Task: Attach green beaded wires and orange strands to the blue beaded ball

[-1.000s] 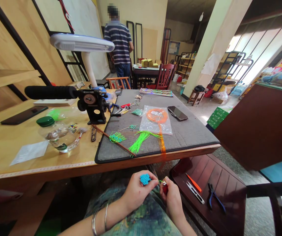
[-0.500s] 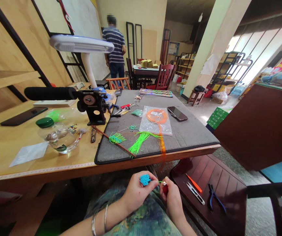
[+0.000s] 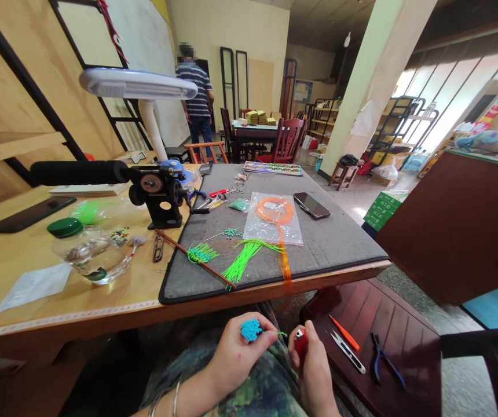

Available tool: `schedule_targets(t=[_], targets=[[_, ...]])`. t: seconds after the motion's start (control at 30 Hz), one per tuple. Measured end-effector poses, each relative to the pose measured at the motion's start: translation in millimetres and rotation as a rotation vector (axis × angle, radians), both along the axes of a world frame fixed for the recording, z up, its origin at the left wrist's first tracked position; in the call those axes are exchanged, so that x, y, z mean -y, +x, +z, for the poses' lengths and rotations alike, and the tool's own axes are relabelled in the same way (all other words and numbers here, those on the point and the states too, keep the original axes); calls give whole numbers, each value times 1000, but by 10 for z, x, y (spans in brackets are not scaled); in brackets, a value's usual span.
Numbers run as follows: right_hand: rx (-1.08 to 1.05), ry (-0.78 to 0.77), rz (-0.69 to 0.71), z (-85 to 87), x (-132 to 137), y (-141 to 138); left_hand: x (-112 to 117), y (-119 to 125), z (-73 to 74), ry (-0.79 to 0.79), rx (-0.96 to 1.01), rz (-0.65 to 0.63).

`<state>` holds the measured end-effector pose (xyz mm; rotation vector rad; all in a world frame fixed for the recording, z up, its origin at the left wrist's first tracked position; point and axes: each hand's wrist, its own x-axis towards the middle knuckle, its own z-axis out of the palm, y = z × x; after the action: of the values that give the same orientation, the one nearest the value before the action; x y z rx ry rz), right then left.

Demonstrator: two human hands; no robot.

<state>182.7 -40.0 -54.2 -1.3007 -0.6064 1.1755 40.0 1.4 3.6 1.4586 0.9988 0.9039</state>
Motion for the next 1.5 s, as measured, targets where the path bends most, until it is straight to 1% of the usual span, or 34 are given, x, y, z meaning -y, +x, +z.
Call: schedule_targets(t=[0.17,0.3,0.43,0.53,0.57,0.63,0.73,0.8,0.87,0.93,1.0,1.07,1.13,1.2,1.23,1.3,1.33,1.37,1.4,1.43,1.47,1.5], targets=[[-98,-44,-44,-75,11,76,-8,-15,42,1,-2,8],[-109,-60,-60,-136,15,119,3,-40,43,10,2,-10],[-73,-82,-62,-220,36,161,7,-52,26,5,7,-12],[30,-46,-103,-222,59,211,-6,-49,23,-25,13,-3],[98,-16,-136,-194,62,242,-12,-47,23,-32,18,-1],[281,68,-213,-86,52,341,-25,-44,25,-26,24,6],[671,209,-273,186,-30,590,-33,-46,18,16,10,29],[983,299,-287,399,-147,796,-32,-52,3,53,-4,44],[1282,382,-300,593,-320,999,-28,-61,-20,101,-22,56],[1505,427,-289,738,-546,1177,-27,-71,-46,161,-38,58],[1660,435,-245,827,-809,1328,-30,-78,-64,214,-42,56],[1769,423,-173,874,-1068,1453,-35,-81,-71,249,-41,58],[1802,421,-133,902,-1262,1534,-39,-78,-67,264,-42,63],[1798,421,-136,924,-1323,1537,-42,-73,-61,267,-44,73],[1789,428,-148,932,-1290,1498,-42,-71,-60,270,-46,83],[1723,473,-167,939,-1097,1332,-41,-72,-63,283,-59,98],[1638,532,-162,935,-951,1211,-39,-74,-67,294,-69,101],[1522,593,-119,922,-787,1072,-37,-78,-71,308,-82,98],[1406,644,-30,902,-618,923,-34,-82,-74,323,-96,91],[1312,660,102,873,-458,775,-32,-86,-75,340,-111,80],[1253,660,207,836,-320,637,-29,-90,-75,359,-125,69],[1222,654,268,793,-211,516,-26,-93,-73,381,-137,60]])
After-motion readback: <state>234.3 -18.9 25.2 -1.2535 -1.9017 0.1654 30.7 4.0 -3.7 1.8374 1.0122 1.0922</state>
